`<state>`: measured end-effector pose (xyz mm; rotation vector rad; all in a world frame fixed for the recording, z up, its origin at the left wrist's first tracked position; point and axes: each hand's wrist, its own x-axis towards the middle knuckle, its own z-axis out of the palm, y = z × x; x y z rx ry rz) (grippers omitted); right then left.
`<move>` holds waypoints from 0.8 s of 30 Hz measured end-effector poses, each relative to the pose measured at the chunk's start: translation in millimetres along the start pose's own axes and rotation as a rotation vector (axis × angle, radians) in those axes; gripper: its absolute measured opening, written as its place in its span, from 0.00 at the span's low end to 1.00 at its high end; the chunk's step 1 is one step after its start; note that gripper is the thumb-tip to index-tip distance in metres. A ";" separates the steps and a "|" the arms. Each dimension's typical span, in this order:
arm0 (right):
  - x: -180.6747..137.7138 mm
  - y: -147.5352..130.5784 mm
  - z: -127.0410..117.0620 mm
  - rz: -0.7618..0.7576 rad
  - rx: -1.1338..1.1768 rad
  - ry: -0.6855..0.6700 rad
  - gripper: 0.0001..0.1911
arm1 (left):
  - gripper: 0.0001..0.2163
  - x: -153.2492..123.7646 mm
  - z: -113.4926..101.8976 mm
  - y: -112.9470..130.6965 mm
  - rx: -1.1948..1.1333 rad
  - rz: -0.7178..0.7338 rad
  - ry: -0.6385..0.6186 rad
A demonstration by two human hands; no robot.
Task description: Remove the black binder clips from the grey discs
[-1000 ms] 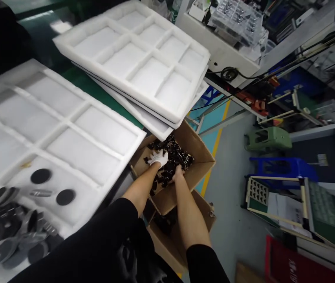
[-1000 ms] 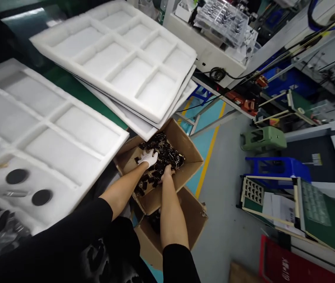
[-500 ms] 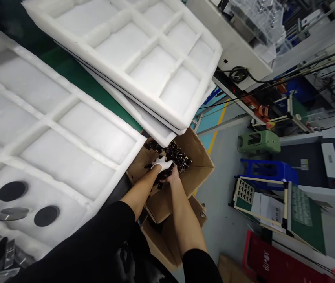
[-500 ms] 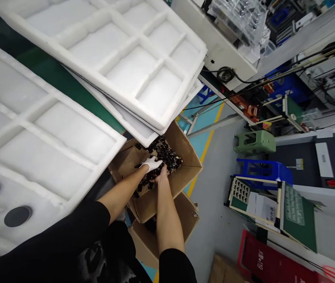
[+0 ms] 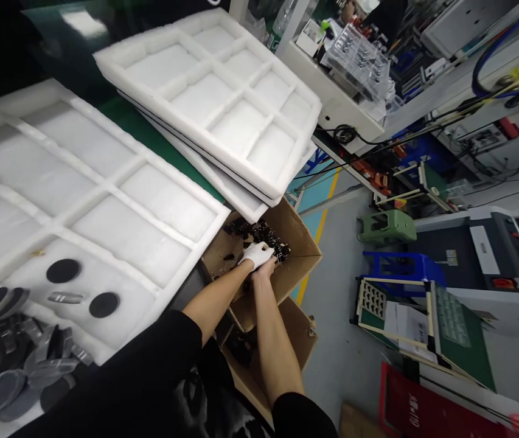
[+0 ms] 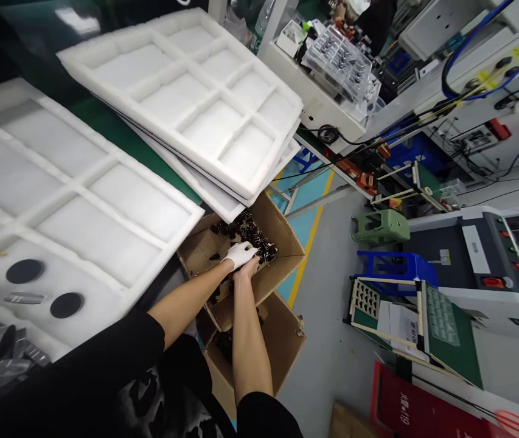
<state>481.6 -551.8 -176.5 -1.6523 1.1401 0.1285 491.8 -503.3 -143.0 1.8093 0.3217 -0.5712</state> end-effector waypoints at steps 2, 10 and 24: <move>-13.4 -4.7 -7.8 -0.065 0.099 0.039 0.20 | 0.15 -10.2 -4.3 6.4 0.017 0.066 0.001; -75.8 -42.7 -41.0 -0.437 0.432 0.063 0.19 | 0.09 -77.6 -38.4 61.8 0.021 0.448 0.085; -219.1 -123.6 -33.5 -1.019 0.670 -0.216 0.24 | 0.06 -208.5 -150.3 135.5 0.006 0.928 0.530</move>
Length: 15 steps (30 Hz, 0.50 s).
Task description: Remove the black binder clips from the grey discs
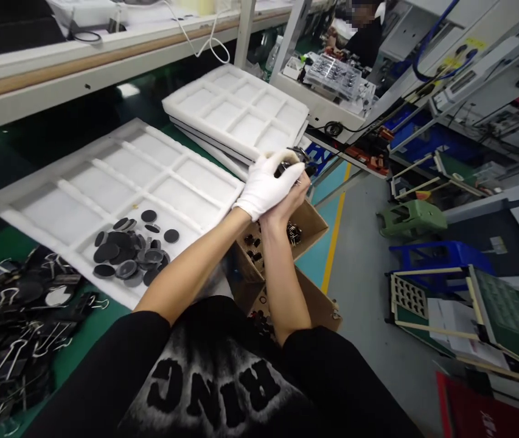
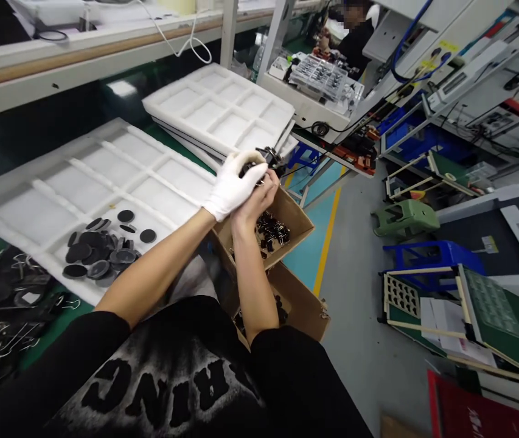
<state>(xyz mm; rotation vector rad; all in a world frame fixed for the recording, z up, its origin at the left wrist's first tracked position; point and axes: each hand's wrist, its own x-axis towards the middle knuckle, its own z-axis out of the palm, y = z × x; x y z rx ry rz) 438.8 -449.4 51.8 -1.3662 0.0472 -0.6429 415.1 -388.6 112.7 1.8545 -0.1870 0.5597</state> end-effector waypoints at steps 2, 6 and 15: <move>-16.5 -17.1 34.9 -0.045 0.031 -0.058 0.22 | 0.04 0.4 -38.7 6.4 0.028 0.063 0.128; -85.0 -55.9 104.2 -0.093 0.178 -0.240 0.17 | 0.04 -23.5 -133.1 16.4 0.146 0.142 0.343; -332.2 -99.4 160.6 0.247 0.345 -0.729 0.12 | 0.05 -203.5 -317.6 9.0 0.579 -0.105 0.756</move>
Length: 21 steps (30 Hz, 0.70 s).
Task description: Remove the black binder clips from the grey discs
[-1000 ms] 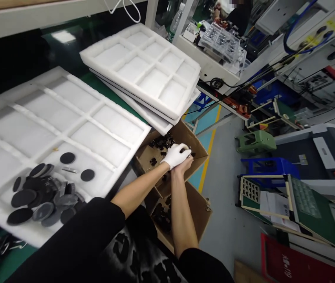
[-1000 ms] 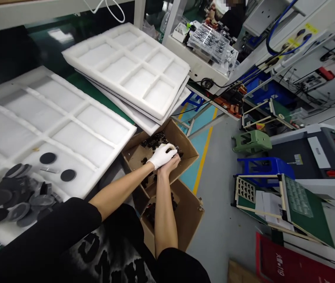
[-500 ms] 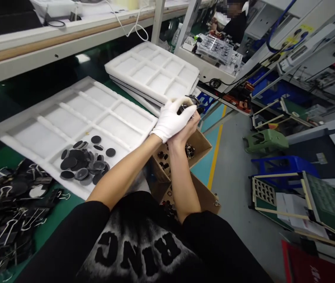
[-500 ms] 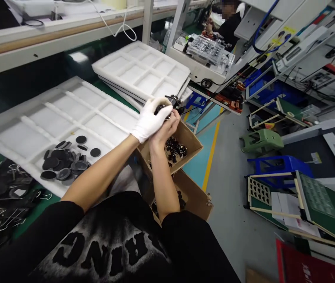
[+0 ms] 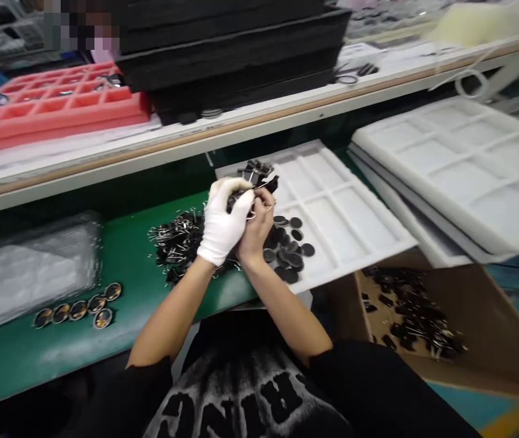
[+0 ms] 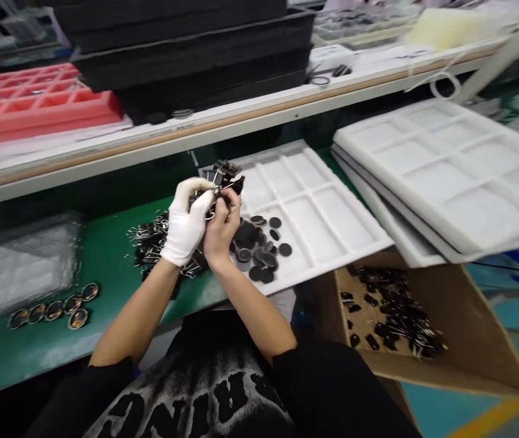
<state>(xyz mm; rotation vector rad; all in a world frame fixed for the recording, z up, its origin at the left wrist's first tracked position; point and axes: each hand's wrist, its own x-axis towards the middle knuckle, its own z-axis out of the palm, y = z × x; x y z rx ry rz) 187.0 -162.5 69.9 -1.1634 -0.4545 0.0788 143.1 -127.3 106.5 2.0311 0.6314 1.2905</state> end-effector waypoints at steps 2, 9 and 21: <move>-32.4 15.0 22.0 0.070 0.007 -0.085 0.12 | 0.07 -14.8 -32.4 -26.1 0.031 -0.115 0.039; -63.5 37.7 21.8 0.008 -0.109 -0.304 0.12 | 0.06 -43.4 -78.7 -72.7 -0.007 -0.125 -0.032; -30.8 31.9 -38.1 -0.298 -0.644 -0.886 0.11 | 0.13 -28.2 -132.6 -68.3 0.237 0.017 -0.533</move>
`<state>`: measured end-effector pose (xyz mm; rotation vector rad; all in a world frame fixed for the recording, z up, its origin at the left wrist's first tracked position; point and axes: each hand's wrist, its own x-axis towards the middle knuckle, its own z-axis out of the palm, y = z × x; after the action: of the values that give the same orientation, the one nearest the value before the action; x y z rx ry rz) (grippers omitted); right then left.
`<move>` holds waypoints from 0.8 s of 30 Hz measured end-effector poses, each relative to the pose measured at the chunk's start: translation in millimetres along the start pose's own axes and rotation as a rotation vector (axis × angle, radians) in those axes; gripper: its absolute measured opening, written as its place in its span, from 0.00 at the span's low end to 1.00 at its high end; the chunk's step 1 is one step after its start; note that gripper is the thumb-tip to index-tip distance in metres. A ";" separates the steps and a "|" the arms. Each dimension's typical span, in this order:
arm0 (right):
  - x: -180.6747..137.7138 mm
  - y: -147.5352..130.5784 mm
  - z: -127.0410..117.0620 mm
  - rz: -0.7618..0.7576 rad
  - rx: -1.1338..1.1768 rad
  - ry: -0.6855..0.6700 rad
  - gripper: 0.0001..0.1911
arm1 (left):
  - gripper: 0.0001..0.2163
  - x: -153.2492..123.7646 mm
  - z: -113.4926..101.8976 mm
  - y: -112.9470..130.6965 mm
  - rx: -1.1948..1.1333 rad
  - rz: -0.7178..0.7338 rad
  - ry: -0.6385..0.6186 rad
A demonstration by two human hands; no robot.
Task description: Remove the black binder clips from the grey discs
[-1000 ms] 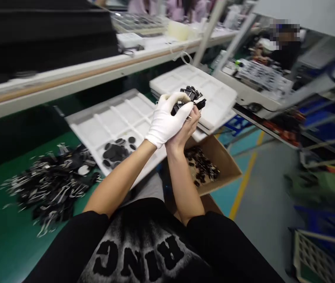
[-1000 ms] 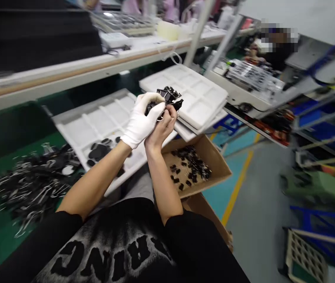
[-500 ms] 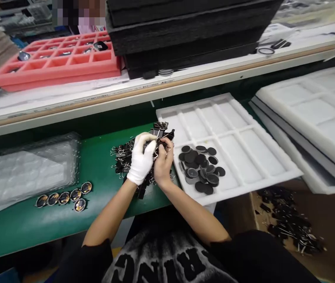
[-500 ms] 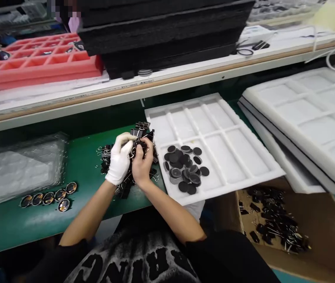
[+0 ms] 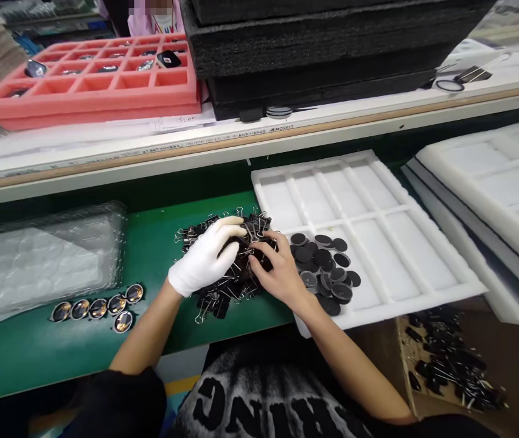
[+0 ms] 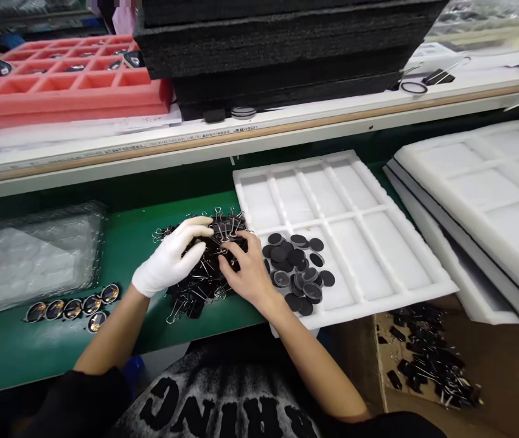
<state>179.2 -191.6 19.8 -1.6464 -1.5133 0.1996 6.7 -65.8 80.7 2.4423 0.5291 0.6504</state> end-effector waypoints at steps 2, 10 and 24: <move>-2.0 2.2 -3.5 -0.046 -0.001 -0.012 0.11 | 0.18 2.2 -15.4 6.8 0.018 -0.036 -0.142; 1.8 4.6 -16.1 -0.046 0.052 0.105 0.23 | 0.29 17.1 -49.0 11.2 0.235 -0.085 -0.318; -71.4 -22.2 -52.6 -0.430 -0.093 -0.075 0.14 | 0.16 -28.1 -16.9 32.6 0.664 0.373 -0.059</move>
<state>178.4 -281.4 36.8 -1.3543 -1.9168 -0.0448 -17.9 -97.9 103.2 3.2252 0.2905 0.6104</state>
